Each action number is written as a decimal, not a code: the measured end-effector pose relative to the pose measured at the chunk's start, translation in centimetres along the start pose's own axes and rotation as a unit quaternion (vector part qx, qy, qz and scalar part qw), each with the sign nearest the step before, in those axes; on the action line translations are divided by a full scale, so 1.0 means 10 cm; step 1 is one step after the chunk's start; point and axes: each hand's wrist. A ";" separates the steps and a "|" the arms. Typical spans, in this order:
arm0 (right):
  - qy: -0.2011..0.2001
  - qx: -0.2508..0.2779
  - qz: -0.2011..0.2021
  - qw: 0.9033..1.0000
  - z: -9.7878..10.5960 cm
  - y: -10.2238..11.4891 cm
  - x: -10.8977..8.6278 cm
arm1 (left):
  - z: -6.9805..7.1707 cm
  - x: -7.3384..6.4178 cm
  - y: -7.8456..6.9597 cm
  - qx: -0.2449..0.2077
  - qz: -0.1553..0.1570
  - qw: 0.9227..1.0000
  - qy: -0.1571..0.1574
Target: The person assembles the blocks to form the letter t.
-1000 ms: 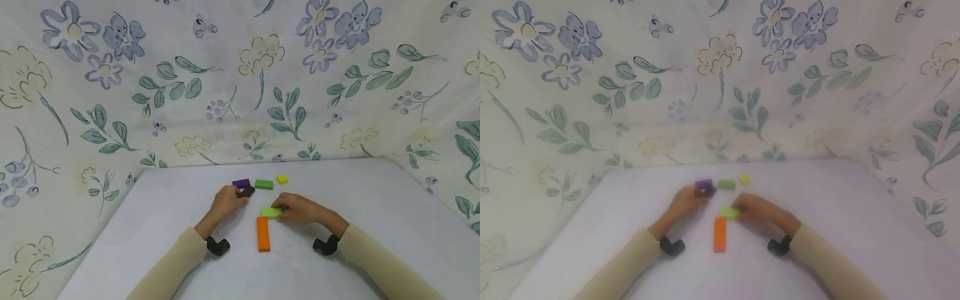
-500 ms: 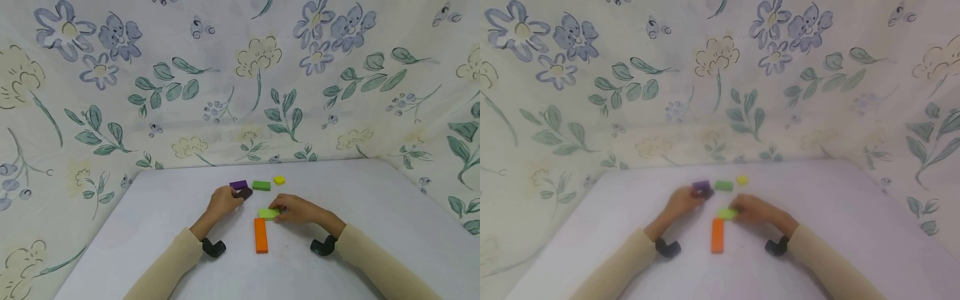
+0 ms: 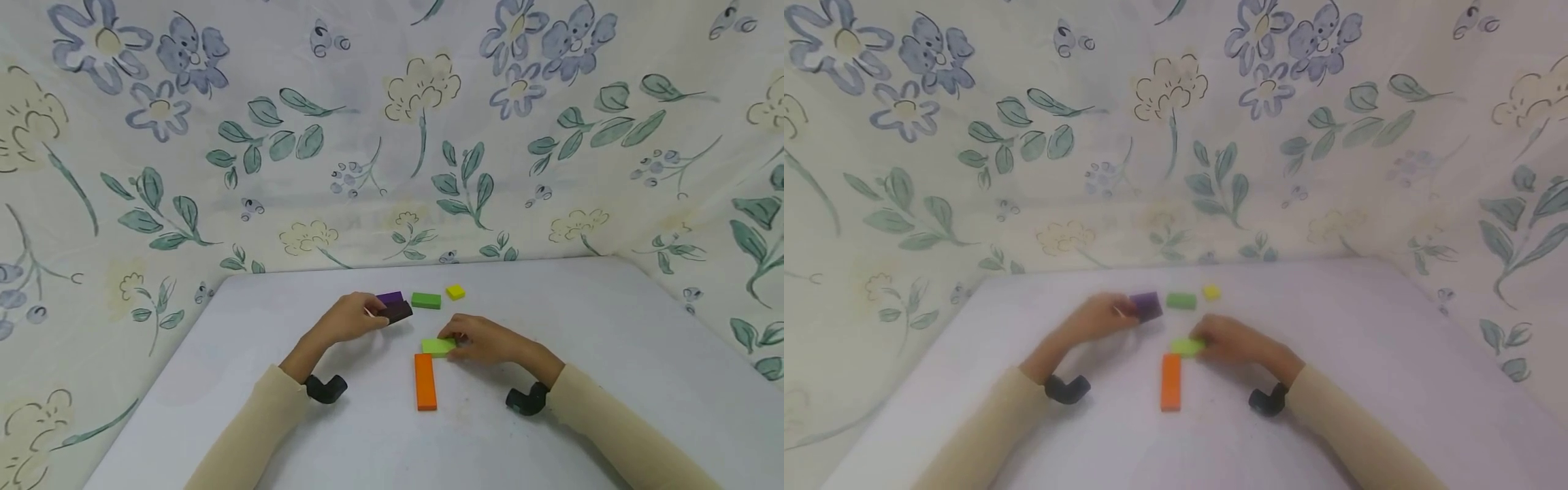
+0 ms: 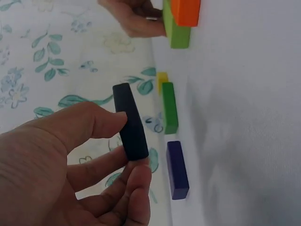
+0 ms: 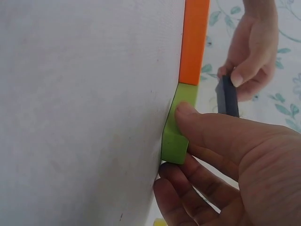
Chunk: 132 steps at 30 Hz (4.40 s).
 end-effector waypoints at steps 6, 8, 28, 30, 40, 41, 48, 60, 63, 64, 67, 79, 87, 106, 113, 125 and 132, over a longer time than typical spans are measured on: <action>0.000 0.003 -0.002 1.000 -0.02 0.00 0.03 | 0.07 -0.07 0.01 0.013 -0.036 0.999 0.026; 0.000 0.002 -0.003 1.000 -0.03 0.01 0.03 | 0.09 -0.10 -0.02 0.010 -0.045 0.998 0.038; 0.003 -0.002 0.018 1.000 0.00 0.03 -0.02 | -0.03 -0.15 -0.10 0.019 -0.094 0.990 0.101; 0.003 -0.002 0.018 1.000 0.00 0.04 -0.03 | -0.04 -0.14 -0.09 0.023 -0.094 0.990 0.106; -0.001 -0.002 0.001 1.000 0.00 0.04 -0.03 | -0.05 -0.15 -0.13 0.024 -0.101 0.987 0.119; -0.001 -0.002 -0.001 1.000 0.00 0.03 -0.03 | -0.05 -0.15 -0.13 0.023 -0.101 0.987 0.119; -0.004 -0.005 -0.002 1.000 0.00 -0.01 -0.01 | -0.07 -0.13 -0.13 0.021 -0.107 0.987 0.120; -0.006 -0.004 -0.007 1.000 -0.01 -0.01 -0.01 | -0.06 -0.14 -0.14 0.027 -0.109 0.986 0.126; -0.005 -0.004 -0.005 1.000 -0.01 -0.01 -0.01 | -0.06 -0.15 -0.16 0.030 -0.111 0.985 0.130; -0.006 -0.005 -0.004 1.000 -0.01 -0.02 -0.01 | -0.06 -0.15 -0.16 0.031 -0.111 0.985 0.130; -0.006 -0.003 -0.002 1.000 -0.01 -0.02 0.00 | -0.06 -0.15 -0.15 0.031 -0.116 0.985 0.128; -0.008 0.003 -0.002 1.000 -0.02 -0.01 0.00 | -0.10 -0.14 -0.11 0.025 -0.117 0.985 0.125; -0.010 0.005 -0.014 1.000 -0.02 -0.01 0.01 | -0.11 -0.13 -0.09 0.024 -0.114 0.985 0.129; -0.007 0.006 -0.011 1.000 -0.02 -0.02 0.02 | -0.10 -0.13 -0.06 0.027 -0.116 0.984 0.135; -0.009 0.003 -0.007 1.000 -0.02 0.01 0.01 | -0.09 -0.13 -0.06 0.024 -0.128 0.982 0.135; -0.011 0.005 -0.008 1.000 -0.02 0.02 0.01 | -0.08 -0.12 -0.05 0.032 -0.135 0.981 0.135; -0.008 0.004 -0.004 1.000 -0.02 0.01 0.01 | -0.08 -0.12 -0.05 0.033 -0.125 0.982 0.138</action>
Point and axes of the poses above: each hand's wrist, its own x-axis towards the middle knuckle, its own z-axis out of the back of the hand, y = z × x, and after that the axes turned 14 degrees about x, right-handed
